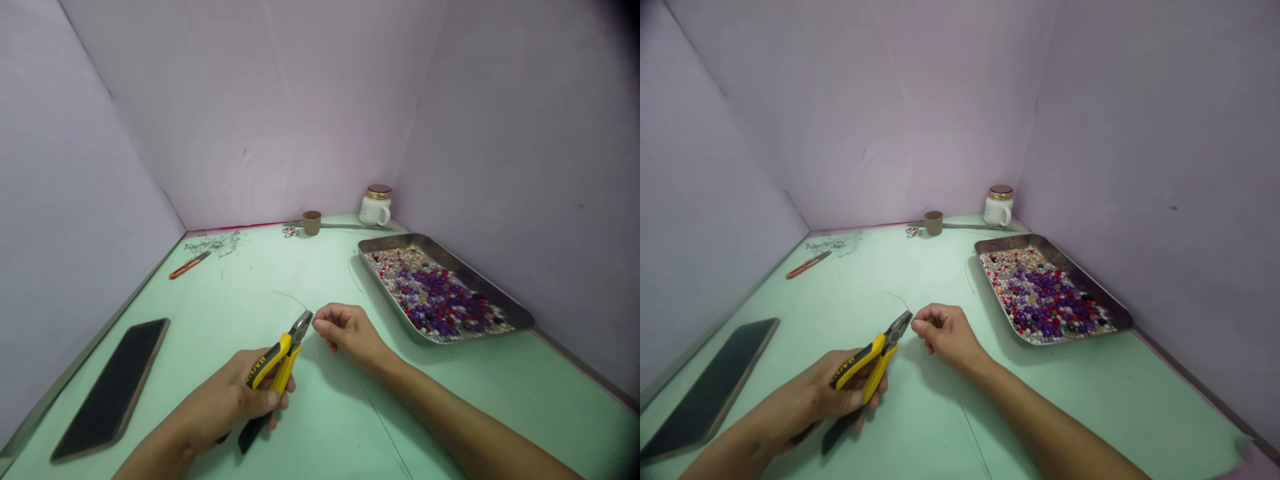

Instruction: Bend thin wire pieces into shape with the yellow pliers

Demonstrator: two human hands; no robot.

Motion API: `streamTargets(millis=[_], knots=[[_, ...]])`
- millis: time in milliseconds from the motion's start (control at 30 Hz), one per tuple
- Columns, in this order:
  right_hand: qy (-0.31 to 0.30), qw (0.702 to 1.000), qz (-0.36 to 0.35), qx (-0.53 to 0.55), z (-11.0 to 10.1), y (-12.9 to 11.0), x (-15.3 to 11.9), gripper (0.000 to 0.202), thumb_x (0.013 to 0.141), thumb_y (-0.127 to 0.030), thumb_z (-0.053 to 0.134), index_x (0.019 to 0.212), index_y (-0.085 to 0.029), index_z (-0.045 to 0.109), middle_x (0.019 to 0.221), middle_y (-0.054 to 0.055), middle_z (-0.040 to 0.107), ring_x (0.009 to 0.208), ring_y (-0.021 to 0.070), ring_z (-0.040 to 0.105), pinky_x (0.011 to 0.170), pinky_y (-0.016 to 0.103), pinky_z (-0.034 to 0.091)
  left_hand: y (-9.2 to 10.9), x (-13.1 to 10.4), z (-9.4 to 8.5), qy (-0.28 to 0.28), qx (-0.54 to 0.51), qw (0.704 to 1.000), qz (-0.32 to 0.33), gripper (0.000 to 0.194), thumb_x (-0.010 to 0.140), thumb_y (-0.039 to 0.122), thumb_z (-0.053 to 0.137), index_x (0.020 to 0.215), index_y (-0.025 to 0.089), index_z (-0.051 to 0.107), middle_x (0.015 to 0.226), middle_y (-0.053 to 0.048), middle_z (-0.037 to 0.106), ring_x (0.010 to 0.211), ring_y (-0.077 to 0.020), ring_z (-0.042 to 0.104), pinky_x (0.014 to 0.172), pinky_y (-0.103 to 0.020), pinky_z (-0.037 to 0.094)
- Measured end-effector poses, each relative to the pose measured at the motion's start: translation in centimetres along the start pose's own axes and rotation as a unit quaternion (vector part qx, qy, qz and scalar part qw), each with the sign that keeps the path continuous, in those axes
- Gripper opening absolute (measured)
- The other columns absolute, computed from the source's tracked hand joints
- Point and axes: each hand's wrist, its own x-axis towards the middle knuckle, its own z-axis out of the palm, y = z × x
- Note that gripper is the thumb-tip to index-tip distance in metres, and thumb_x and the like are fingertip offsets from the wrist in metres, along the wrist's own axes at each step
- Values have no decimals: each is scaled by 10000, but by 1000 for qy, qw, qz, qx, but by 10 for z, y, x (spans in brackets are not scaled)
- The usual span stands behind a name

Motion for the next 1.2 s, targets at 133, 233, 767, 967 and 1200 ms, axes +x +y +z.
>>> streamTargets(millis=[133, 233, 767, 967, 1200], knots=[[-3, 1000, 1, 5, 0, 0, 0, 192, 650, -334, 601, 654, -148, 554, 502, -54, 442, 400, 56, 391, 385, 196, 350, 1, 0, -1, -10, 25, 1000, 9, 180, 687, 215, 558, 851, 140, 548, 779, -35, 567, 627, -135, 516, 570, -267, 432], [-6, 1000, 3, 8, 0, 0, 0, 192, 647, -337, 603, 646, -153, 550, 499, -56, 438, 396, 55, 390, 379, 194, 346, 1, 0, -1, -15, 50, 999, 7, 160, 702, 220, 539, 845, 150, 524, 747, -21, 567, 593, -128, 521, 569, -259, 418], [-7, 991, 87, 105, 0, 2, -1, 222, 598, -317, 659, 618, -142, 524, 460, -68, 437, 376, 37, 366, 350, 171, 269, -4, 4, 20, 198, 400, 895, 8, 670, 669, -2, 394, 1290, 230, 294, 1010, -94, 498, 901, -260, 495, 781, -333, 355], [-18, 998, 36, 43, -4, 2, 4, 209, 609, -331, 635, 620, -149, 533, 467, -68, 438, 383, 44, 368, 375, 185, 302, 7, -2, 20, 132, 308, 942, 30, 343, 745, 104, 418, 1068, 207, 467, 823, -20, 527, 778, -190, 497, 716, -268, 379], [-36, 999, -19, 13, -9, -6, 3, 205, 620, -345, 626, 614, -160, 539, 496, -58, 448, 413, 57, 393, 407, 202, 335, 13, -7, 9, -63, -44, 997, 15, 241, 685, 292, 572, 865, 165, 474, 729, -11, 512, 555, -120, 479, 469, -231, 385]])
